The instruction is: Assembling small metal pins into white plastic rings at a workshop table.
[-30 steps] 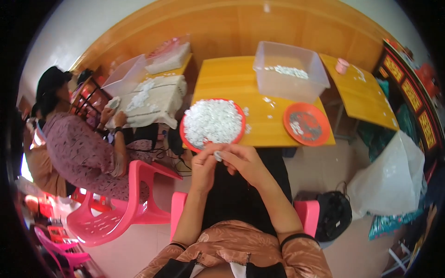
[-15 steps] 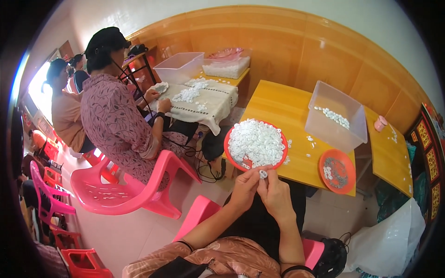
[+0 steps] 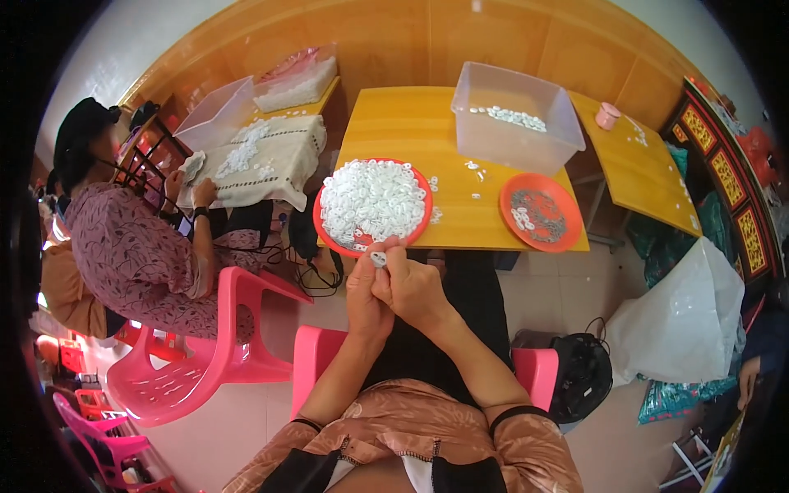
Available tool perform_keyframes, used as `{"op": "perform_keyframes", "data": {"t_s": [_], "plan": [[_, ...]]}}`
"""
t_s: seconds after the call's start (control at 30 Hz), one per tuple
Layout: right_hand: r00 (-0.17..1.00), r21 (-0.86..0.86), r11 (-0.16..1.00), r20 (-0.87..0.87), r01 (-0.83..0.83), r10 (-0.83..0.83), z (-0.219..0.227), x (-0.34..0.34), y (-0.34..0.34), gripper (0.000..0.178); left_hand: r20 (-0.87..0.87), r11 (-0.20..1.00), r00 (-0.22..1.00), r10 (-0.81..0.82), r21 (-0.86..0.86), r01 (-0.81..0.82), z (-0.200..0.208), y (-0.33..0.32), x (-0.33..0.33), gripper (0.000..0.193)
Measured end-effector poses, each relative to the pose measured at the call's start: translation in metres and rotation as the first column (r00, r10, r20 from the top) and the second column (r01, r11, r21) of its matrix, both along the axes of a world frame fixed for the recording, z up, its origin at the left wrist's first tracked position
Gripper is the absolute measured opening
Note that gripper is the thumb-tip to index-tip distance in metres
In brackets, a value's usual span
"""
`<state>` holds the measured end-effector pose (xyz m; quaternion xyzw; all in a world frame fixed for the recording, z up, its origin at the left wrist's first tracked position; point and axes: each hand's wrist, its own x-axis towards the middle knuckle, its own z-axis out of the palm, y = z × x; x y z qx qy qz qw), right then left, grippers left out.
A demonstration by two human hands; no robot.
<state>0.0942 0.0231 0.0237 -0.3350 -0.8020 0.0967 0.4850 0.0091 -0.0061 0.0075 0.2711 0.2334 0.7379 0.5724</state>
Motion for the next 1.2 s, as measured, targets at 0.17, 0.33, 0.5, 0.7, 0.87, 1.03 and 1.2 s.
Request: {"op": "perform_keyframes", "data": {"t_s": [0.17, 0.33, 0.5, 0.7, 0.87, 1.03, 1.2], "plan": [[0.995, -0.064, 0.994, 0.035, -0.091, 0.093, 0.002, 0.005, 0.000, 0.025, -0.011, 1.000, 1.000, 0.008, 0.005, -0.008, 0.009, -0.001, -0.003, 0.042], [0.998, -0.020, 0.998, 0.026, -0.054, 0.055, 0.002, 0.005, 0.000, 0.026, 0.015, 1.000, 1.000, -0.027, 0.006, 0.027, 0.005, 0.000, -0.003, 0.043], [0.999, 0.035, 0.999, 0.044, -0.009, 0.008, 0.001, 0.006, 0.002, 0.022, 0.011, 0.998, 0.999, -0.050, 0.037, 0.049, 0.004, 0.000, 0.001, 0.040], [0.999, 0.071, 0.997, 0.032, -0.006, 0.003, 0.000, 0.006, 0.002, 0.021, 0.030, 1.000, 0.999, 0.022, -0.010, -0.021, 0.002, -0.001, 0.007, 0.035], [0.999, 0.067, 0.998, 0.053, 0.005, -0.009, 0.000, 0.006, 0.002, 0.018, 0.022, 0.999, 0.999, 0.034, -0.027, -0.034, 0.003, -0.002, 0.008, 0.034], [0.999, 0.025, 1.000, 0.047, -0.010, 0.009, -0.008, 0.005, 0.003, 0.018, -0.003, 0.995, 0.998, 0.064, -0.074, -0.064, 0.002, -0.001, 0.010, 0.035], [0.999, -0.069, 0.996, -0.010, -0.053, 0.053, -0.008, 0.001, 0.007, 0.020, 0.017, 0.994, 0.996, 0.083, -0.073, -0.081, 0.003, 0.005, 0.003, 0.035]]}}
